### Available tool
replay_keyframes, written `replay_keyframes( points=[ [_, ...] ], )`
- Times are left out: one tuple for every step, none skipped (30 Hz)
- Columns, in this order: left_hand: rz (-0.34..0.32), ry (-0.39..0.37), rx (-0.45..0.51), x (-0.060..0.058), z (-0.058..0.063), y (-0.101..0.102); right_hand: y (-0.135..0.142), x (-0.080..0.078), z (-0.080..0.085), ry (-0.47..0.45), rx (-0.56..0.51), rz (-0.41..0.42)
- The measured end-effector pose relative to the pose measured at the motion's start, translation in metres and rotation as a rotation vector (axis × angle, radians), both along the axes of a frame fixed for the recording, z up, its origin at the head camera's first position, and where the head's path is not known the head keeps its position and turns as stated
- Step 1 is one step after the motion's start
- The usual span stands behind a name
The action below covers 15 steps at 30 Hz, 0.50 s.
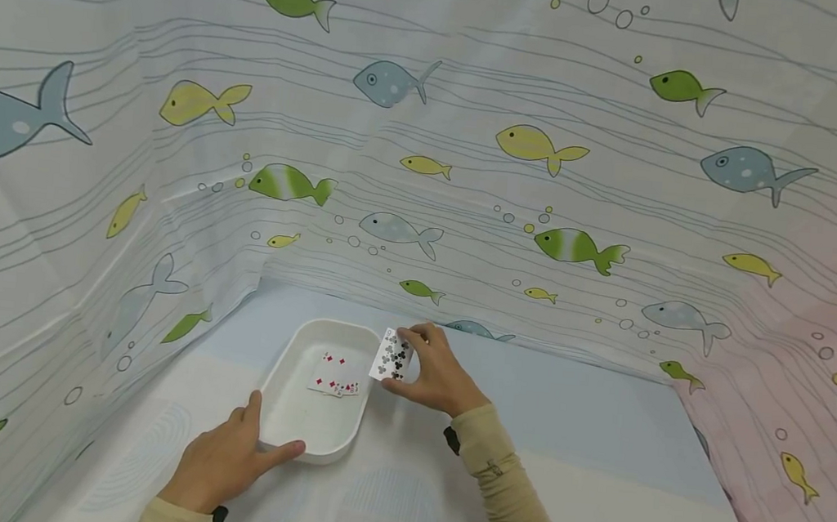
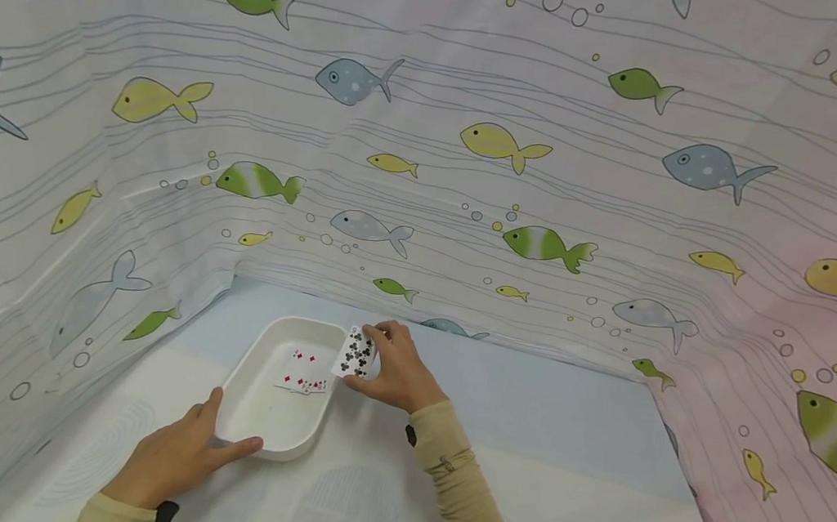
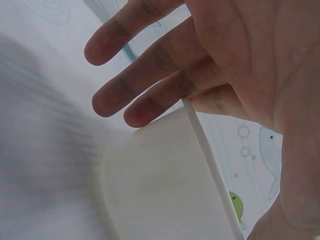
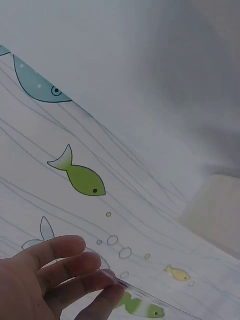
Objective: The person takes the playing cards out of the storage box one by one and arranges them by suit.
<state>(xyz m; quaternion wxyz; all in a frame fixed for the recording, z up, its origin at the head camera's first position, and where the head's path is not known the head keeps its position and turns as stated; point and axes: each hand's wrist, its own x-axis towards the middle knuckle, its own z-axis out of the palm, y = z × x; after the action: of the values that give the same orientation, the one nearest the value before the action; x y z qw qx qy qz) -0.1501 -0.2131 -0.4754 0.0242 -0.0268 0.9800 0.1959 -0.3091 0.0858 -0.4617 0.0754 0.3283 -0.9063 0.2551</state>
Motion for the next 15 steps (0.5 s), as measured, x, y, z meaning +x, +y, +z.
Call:
replay_keyframes(
  points=[
    [-0.002,0.000,0.002,0.000,0.000,0.000,0.002,0.000,-0.001,0.000,0.005,-0.004],
    [-0.003,0.000,0.004,0.000,0.000,0.001,0.004,0.000,-0.003,0.002,0.010,-0.008],
    [-0.005,0.001,0.006,0.000,0.000,0.001,0.006,0.000,-0.004,0.001,0.019,-0.015],
    [-0.006,0.001,0.008,0.000,0.000,0.001,0.008,0.000,-0.005,-0.002,0.027,-0.022],
    [-0.006,0.001,0.008,0.000,0.000,0.001,0.010,0.001,-0.007,-0.006,0.033,-0.025],
    [-0.007,0.002,0.009,0.000,0.000,0.000,0.011,0.001,-0.008,-0.009,0.040,-0.027],
    [-0.006,0.001,0.009,0.000,0.000,0.000,0.012,0.001,-0.010,-0.016,0.044,-0.031],
    [-0.005,-0.002,0.009,0.000,0.000,0.000,0.013,0.002,-0.011,-0.023,0.051,-0.033],
    [-0.004,-0.002,0.008,0.000,0.000,0.000,0.015,0.002,-0.013,-0.030,0.061,-0.038],
    [-0.004,-0.003,0.007,0.000,0.000,0.000,0.016,0.002,-0.014,-0.036,0.069,-0.041],
    [-0.003,-0.002,0.006,0.000,0.000,-0.001,0.017,0.002,-0.016,-0.041,0.076,-0.045],
    [-0.005,0.000,0.006,0.000,0.000,-0.001,0.018,0.002,-0.018,-0.049,0.086,-0.049],
    [-0.004,0.000,0.007,0.000,0.000,-0.001,0.019,0.002,-0.020,-0.054,0.096,-0.053],
    [-0.004,0.002,0.008,0.000,0.000,-0.001,0.020,0.002,-0.022,-0.057,0.107,-0.057],
    [-0.005,0.005,0.008,0.001,0.000,-0.001,0.022,0.002,-0.024,-0.059,0.118,-0.061]
  ],
)
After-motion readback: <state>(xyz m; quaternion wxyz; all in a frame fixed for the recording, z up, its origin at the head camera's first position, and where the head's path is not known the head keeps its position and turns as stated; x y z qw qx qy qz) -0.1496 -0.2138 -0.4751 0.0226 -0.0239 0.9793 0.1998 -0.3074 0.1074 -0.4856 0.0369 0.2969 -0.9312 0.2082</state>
